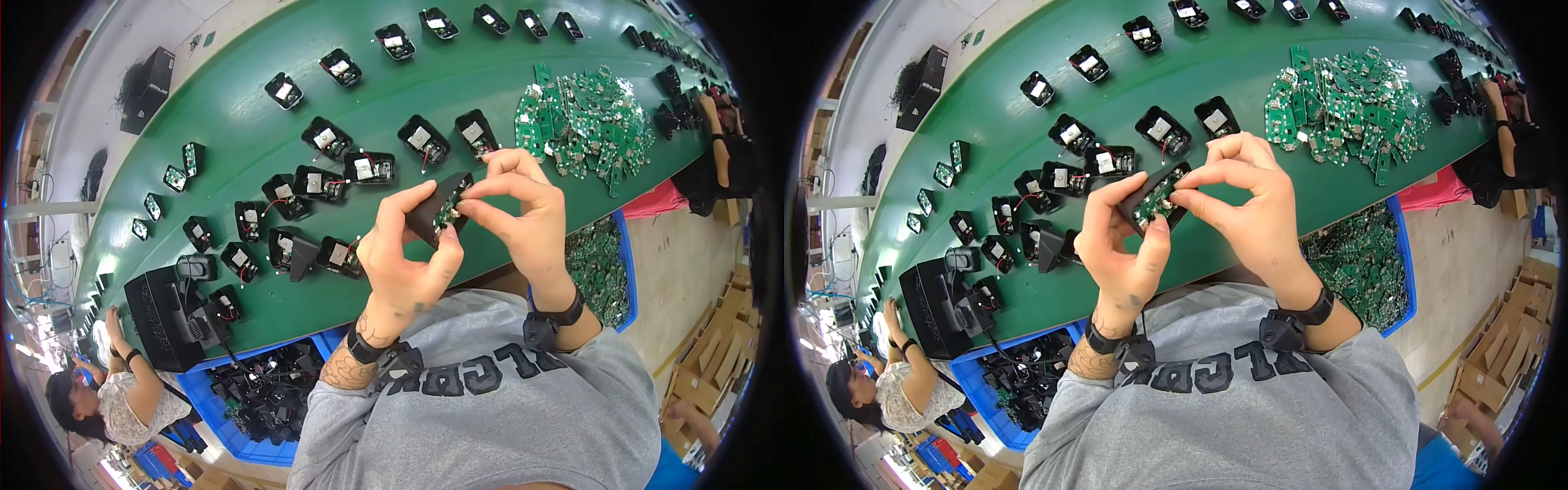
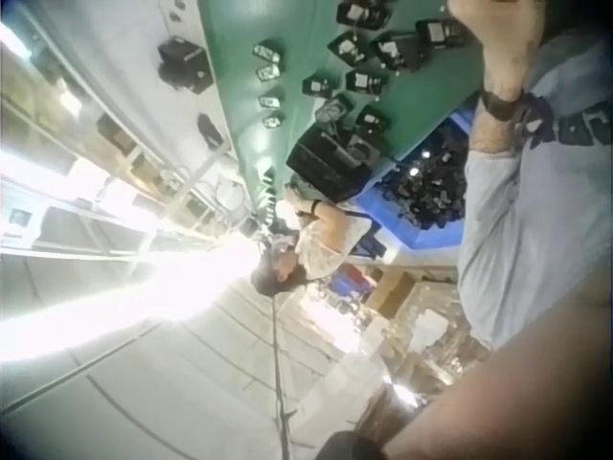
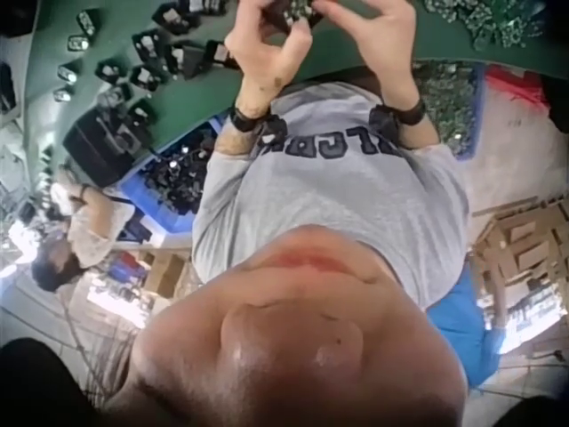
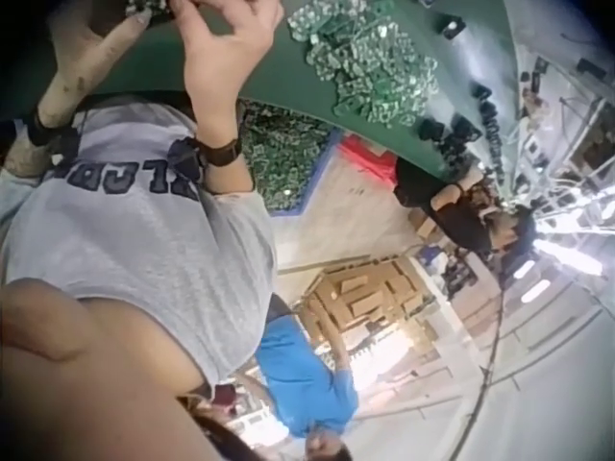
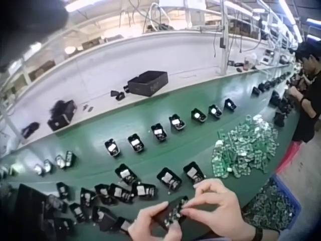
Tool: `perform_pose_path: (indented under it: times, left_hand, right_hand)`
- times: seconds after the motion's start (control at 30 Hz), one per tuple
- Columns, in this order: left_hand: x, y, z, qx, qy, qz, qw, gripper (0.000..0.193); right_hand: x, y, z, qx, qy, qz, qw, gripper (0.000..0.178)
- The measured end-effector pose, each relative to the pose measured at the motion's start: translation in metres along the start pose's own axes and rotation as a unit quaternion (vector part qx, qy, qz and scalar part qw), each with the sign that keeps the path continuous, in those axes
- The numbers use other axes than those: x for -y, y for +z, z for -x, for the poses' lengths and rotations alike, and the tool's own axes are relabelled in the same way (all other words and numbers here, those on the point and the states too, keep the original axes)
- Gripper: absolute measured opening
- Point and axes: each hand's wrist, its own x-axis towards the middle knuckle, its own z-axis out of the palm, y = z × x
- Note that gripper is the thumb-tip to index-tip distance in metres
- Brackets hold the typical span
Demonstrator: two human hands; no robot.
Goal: The person gathers circuit boards from a bin and places them on the table. They pick up a plastic housing and a circuit board, fitting the board into the housing and connecting a wire by hand before placing the assembled unit back on the table.
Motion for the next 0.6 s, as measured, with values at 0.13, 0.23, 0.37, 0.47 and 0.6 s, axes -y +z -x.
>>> perform_pose_path:
  times: [0.13,0.23,0.37,0.47,0.6]
  left_hand:
    - [0.005,0.004,0.002,-0.023,0.028,-0.032,0.999,0.046]
    - [0.005,0.006,0.001,-0.039,0.044,-0.045,0.997,0.047]
    - [0.007,0.001,-0.001,-0.089,-0.028,0.037,0.995,0.042]
    - [0.009,-0.013,-0.006,-0.078,-0.067,0.037,0.994,0.042]
    - [-0.007,-0.068,-0.056,-0.044,-0.111,-0.217,0.969,0.039]
  right_hand:
    - [-0.001,0.011,0.004,-0.040,-0.016,-0.018,0.999,0.019]
    - [-0.011,0.018,0.005,-0.048,-0.022,-0.063,0.997,0.020]
    - [0.003,0.024,0.007,0.050,-0.092,-0.022,0.994,0.031]
    - [0.017,0.013,0.000,0.151,-0.069,-0.002,0.986,0.032]
    - [0.036,-0.018,-0.008,0.261,-0.181,-0.013,0.948,0.024]
